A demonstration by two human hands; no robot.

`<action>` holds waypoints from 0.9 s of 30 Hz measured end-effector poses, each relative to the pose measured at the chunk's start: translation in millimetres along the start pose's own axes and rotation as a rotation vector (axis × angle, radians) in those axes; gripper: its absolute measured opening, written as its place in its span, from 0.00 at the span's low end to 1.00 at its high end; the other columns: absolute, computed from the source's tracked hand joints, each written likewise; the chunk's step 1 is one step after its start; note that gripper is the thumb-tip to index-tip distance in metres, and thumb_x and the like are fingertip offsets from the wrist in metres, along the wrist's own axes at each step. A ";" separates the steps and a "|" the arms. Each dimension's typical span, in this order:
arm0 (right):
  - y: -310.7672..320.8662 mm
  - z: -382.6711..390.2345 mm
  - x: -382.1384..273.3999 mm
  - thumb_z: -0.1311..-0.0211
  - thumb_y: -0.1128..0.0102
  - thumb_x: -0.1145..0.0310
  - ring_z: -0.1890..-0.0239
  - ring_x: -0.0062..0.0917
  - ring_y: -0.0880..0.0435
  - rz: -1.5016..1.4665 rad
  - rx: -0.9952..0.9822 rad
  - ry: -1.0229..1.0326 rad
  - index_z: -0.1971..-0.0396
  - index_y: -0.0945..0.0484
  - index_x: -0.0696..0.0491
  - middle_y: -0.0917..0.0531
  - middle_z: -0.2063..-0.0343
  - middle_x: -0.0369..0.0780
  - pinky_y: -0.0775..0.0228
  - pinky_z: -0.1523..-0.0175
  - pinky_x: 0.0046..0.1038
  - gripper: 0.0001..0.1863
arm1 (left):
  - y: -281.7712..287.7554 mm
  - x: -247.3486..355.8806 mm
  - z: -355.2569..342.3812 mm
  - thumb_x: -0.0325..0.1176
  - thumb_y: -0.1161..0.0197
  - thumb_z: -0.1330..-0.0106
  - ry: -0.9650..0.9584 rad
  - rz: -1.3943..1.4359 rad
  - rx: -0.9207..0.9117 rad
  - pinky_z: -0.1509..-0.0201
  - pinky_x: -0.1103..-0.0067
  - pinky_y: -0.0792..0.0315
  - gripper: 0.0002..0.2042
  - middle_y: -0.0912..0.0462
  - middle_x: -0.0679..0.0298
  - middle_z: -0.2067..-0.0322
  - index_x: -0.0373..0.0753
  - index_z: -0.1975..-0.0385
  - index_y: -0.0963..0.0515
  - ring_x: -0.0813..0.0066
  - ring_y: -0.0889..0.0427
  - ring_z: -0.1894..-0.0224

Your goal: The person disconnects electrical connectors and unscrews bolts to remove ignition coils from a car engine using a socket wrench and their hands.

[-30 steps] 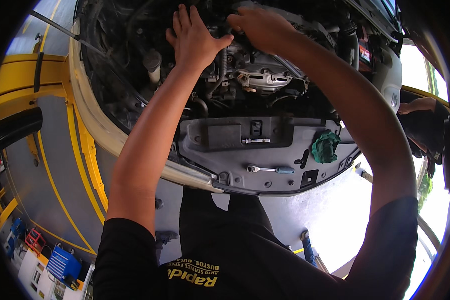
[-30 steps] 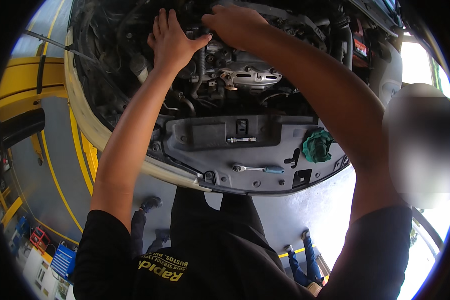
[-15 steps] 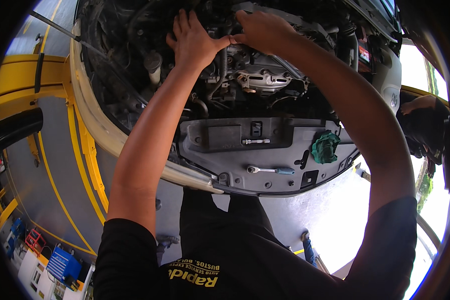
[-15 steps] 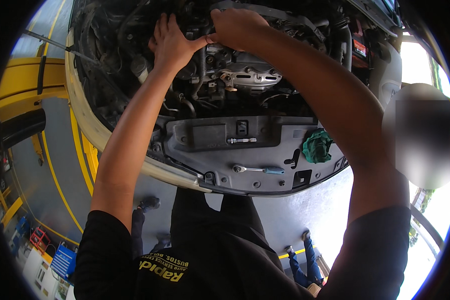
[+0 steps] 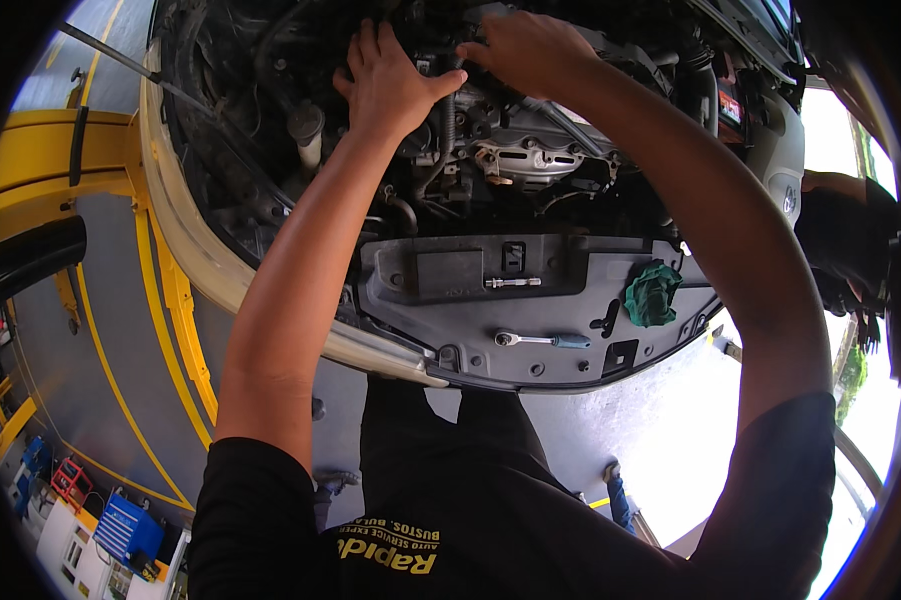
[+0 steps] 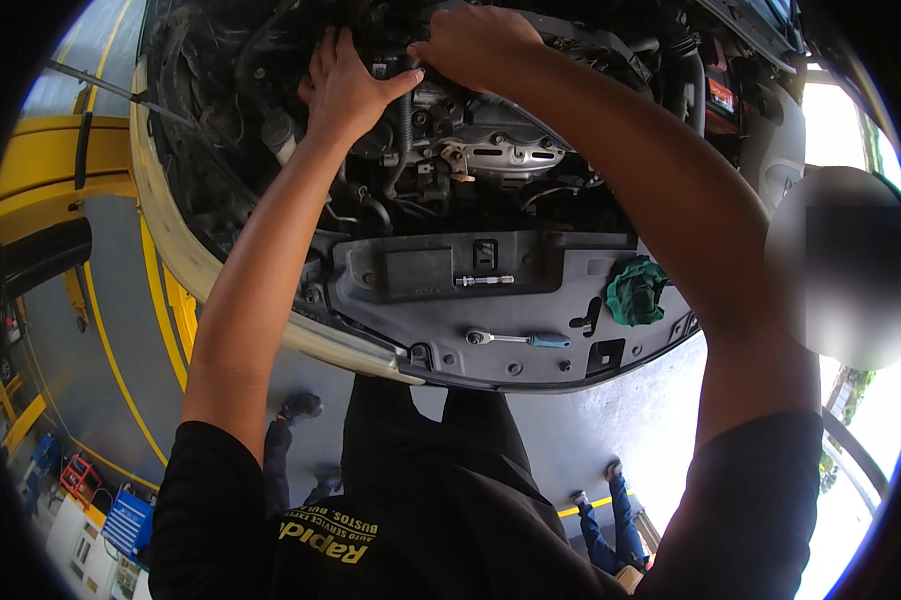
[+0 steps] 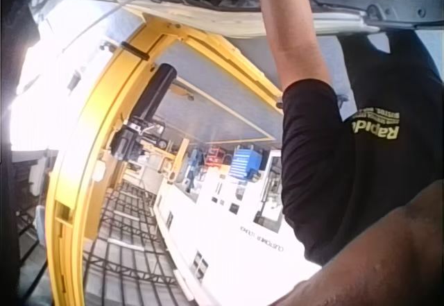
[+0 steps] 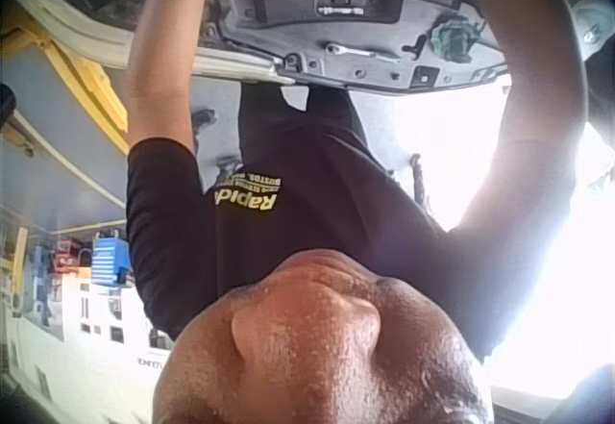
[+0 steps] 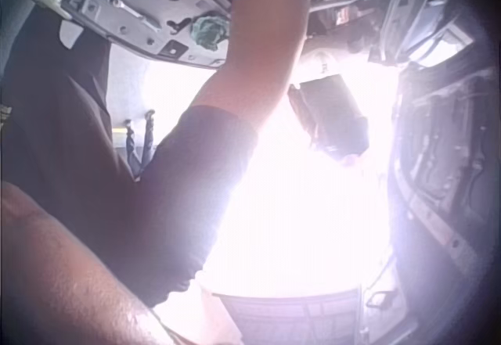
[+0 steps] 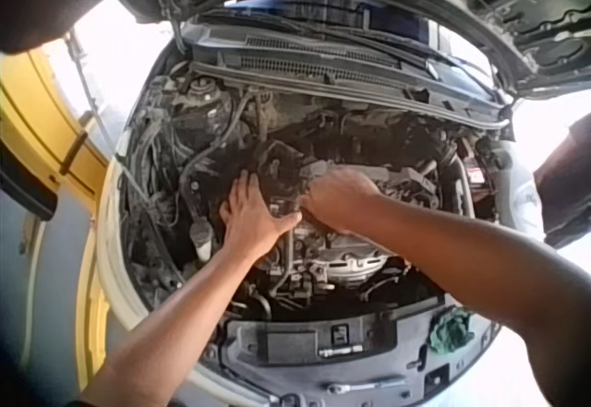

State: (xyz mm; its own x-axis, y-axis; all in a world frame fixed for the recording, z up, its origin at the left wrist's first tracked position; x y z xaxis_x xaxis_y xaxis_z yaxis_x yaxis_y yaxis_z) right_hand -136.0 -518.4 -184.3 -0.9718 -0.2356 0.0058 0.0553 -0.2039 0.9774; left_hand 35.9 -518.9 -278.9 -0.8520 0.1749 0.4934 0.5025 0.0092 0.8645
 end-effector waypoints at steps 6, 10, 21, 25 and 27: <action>-13.7 3.1 4.7 0.31 0.41 0.68 0.53 0.44 0.12 0.093 -0.018 0.188 0.50 0.24 0.52 0.14 0.58 0.47 0.18 0.50 0.44 0.12 | -0.3 3.3 2.4 0.63 0.24 0.49 -0.014 0.037 -0.009 0.26 0.40 0.51 0.59 0.50 0.46 0.22 0.31 0.24 0.47 0.49 0.53 0.19; -5.8 7.8 1.8 0.32 0.39 0.66 0.53 0.46 0.12 0.070 0.027 0.268 0.50 0.24 0.55 0.13 0.59 0.51 0.19 0.51 0.46 0.14 | -0.5 3.3 1.4 0.64 0.24 0.49 -0.015 0.039 -0.002 0.26 0.41 0.51 0.59 0.50 0.46 0.22 0.31 0.24 0.47 0.49 0.53 0.20; -21.2 7.2 14.9 0.29 0.39 0.63 0.55 0.49 0.12 -0.008 0.158 0.465 0.51 0.23 0.59 0.13 0.61 0.54 0.21 0.51 0.49 0.15 | -5.1 4.1 -0.3 0.68 0.27 0.48 -0.075 0.017 0.029 0.25 0.44 0.52 0.60 0.50 0.49 0.21 0.34 0.24 0.46 0.51 0.53 0.19; -2.4 5.4 2.1 0.30 0.40 0.66 0.50 0.43 0.13 -0.025 -0.055 0.123 0.49 0.22 0.53 0.16 0.55 0.47 0.20 0.50 0.46 0.13 | -2.7 5.7 -0.2 0.62 0.24 0.48 -0.071 0.020 0.029 0.26 0.42 0.50 0.58 0.50 0.49 0.22 0.32 0.24 0.46 0.52 0.53 0.20; 2.6 2.5 -1.2 0.31 0.40 0.68 0.48 0.42 0.14 -0.051 -0.177 -0.105 0.48 0.22 0.50 0.18 0.52 0.44 0.20 0.49 0.45 0.13 | -2.1 3.1 -1.3 0.62 0.24 0.48 -0.058 0.010 0.023 0.25 0.43 0.50 0.58 0.50 0.49 0.22 0.32 0.24 0.45 0.52 0.53 0.20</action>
State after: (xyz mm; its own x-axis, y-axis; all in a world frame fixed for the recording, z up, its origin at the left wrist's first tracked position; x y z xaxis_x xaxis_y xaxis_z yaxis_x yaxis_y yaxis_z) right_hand -135.3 -516.2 -181.3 -0.9924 -0.1223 -0.0118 0.0357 -0.3791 0.9247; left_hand 32.1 -519.6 -279.1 -0.8375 0.2314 0.4949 0.5147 0.0301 0.8569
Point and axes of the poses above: each hand's wrist, its own z-axis away from the middle knuckle, its own y-axis out of the back of the hand, x = y × z, the point moved 2 cm from there along -z, towards the middle knuckle
